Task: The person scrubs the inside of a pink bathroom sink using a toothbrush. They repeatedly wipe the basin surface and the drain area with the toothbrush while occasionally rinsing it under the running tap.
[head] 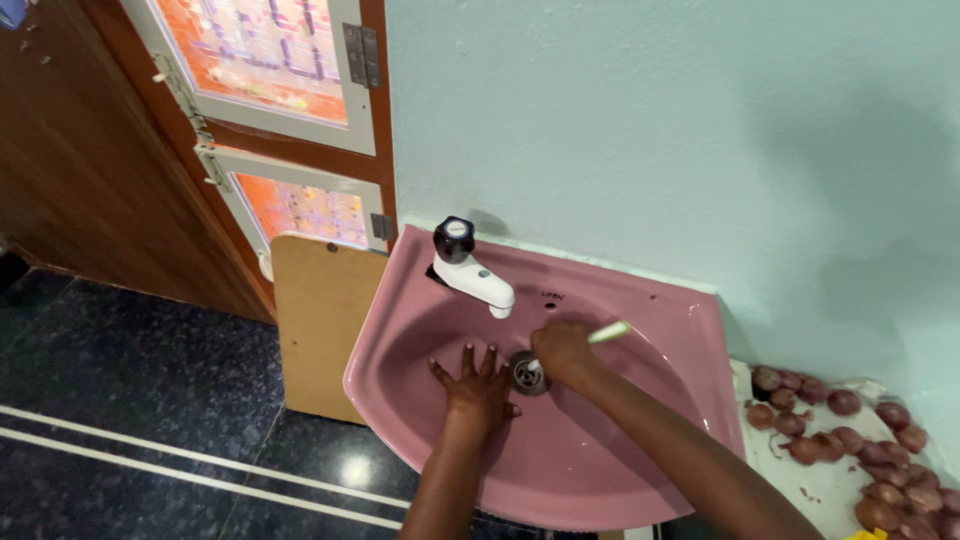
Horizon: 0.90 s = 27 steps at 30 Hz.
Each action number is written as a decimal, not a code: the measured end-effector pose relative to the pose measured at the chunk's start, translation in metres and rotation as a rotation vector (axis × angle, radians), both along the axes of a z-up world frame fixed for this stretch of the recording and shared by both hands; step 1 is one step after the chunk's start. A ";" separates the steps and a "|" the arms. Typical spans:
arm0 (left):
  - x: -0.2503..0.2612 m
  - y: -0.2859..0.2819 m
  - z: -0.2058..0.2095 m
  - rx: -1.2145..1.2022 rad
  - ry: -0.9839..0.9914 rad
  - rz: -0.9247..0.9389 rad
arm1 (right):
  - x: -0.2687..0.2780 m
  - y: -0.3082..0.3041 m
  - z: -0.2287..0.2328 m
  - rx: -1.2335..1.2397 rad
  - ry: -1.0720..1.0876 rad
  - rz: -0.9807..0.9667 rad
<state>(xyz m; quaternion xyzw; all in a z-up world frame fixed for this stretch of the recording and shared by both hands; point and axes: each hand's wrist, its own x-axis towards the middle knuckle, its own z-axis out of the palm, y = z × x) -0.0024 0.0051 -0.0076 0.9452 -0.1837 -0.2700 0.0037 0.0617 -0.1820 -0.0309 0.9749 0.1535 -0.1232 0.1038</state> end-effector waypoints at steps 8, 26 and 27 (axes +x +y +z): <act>0.006 -0.003 -0.008 0.016 0.016 0.018 | -0.034 0.001 0.023 0.241 0.133 -0.239; -0.002 -0.003 -0.005 0.033 -0.008 -0.009 | -0.135 -0.058 0.074 0.389 -0.050 -0.306; -0.001 -0.004 -0.005 0.042 -0.010 -0.012 | -0.139 -0.060 0.075 0.399 -0.030 -0.377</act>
